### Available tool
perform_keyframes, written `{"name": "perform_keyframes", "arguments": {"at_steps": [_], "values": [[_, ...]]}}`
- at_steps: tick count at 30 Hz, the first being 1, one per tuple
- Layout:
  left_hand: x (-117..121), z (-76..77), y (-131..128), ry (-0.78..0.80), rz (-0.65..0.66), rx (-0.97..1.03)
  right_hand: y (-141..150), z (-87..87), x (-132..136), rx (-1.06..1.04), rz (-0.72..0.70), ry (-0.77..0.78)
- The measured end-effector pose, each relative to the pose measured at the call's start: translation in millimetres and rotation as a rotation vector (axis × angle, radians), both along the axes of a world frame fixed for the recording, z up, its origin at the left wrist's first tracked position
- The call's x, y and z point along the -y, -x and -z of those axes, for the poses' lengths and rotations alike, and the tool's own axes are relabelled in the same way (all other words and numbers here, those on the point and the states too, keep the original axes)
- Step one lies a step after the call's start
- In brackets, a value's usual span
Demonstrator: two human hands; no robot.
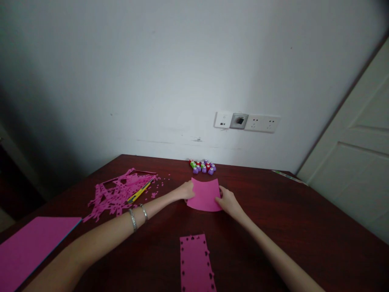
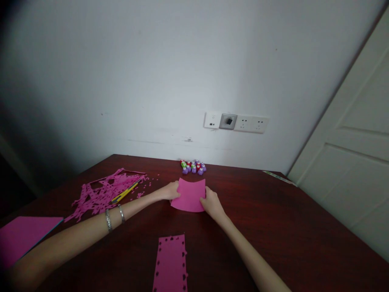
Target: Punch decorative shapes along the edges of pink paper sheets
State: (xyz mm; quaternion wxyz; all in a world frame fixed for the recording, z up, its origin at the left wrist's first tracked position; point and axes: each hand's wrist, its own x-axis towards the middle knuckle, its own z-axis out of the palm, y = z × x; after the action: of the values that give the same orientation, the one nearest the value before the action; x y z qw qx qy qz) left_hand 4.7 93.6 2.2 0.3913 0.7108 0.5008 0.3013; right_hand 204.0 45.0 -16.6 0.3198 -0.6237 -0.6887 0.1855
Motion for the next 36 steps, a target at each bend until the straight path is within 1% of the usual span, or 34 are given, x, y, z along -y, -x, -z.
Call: {"name": "perform_keyframes", "arguments": {"at_steps": [2, 4, 10, 13, 15, 17, 18, 19, 20, 22, 23, 25, 27, 29, 31, 33, 36], "values": [[0, 1.8, 0, 0.050, 0.080, -0.145, -3, 1.5, 2, 0.026, 0.007, 0.007], [-2, 3.3, 1, 0.056, 0.100, -0.239, -5, 3.6, 3, 0.059, 0.013, 0.011], [-7, 10.4, 3, -0.065, -0.041, -0.217, -5, 4.9, 7, 0.183, 0.050, 0.019], [0, 14.2, 1, -0.089, -0.035, -0.223, -5, 3.4, 9, 0.277, 0.104, 0.021], [6, 12.3, 1, -0.115, -0.033, -0.236, -6, 2.4, 10, 0.302, 0.141, 0.014], [9, 3.0, 6, -0.157, -0.063, -0.250, -7, 1.5, 10, 0.272, 0.157, -0.012], [8, -4.9, 12, -0.172, -0.104, -0.281, -8, 1.0, 10, 0.254, 0.156, -0.025], [6, -14.6, 20, -0.197, -0.172, -0.338, -9, 0.6, 11, 0.240, 0.148, -0.036], [2, -25.5, 30, -0.227, -0.251, -0.420, -10, 0.1, 11, 0.229, 0.133, -0.043], [-7, -47.0, 57, -0.228, -0.361, -0.654, -12, -0.4, 10, 0.208, 0.088, -0.057], [-12, -55.9, 73, -0.174, -0.395, -0.772, -13, -0.5, 10, 0.192, 0.058, -0.068], [-18, -67.5, 102, -0.053, -0.430, -0.914, -16, -0.9, 9, 0.140, -0.008, -0.099], [-19, -70.5, 127, 0.033, -0.429, -0.993, -17, -2.2, 8, 0.084, -0.065, -0.130], [-18, -67.3, 143, 0.086, -0.458, -1.031, -18, -5.4, 8, 0.051, -0.100, -0.147], [-16, -61.9, 154, 0.144, -0.481, -1.031, -17, -10.7, 9, 0.038, -0.120, -0.146], [-16, -57.0, 161, 0.196, -0.502, -0.990, -14, -17.2, 11, 0.020, -0.146, -0.134], [-17, -52.2, 168, 0.180, -0.531, -0.892, -9, -26.7, 17, -0.030, -0.175, -0.119]]}}
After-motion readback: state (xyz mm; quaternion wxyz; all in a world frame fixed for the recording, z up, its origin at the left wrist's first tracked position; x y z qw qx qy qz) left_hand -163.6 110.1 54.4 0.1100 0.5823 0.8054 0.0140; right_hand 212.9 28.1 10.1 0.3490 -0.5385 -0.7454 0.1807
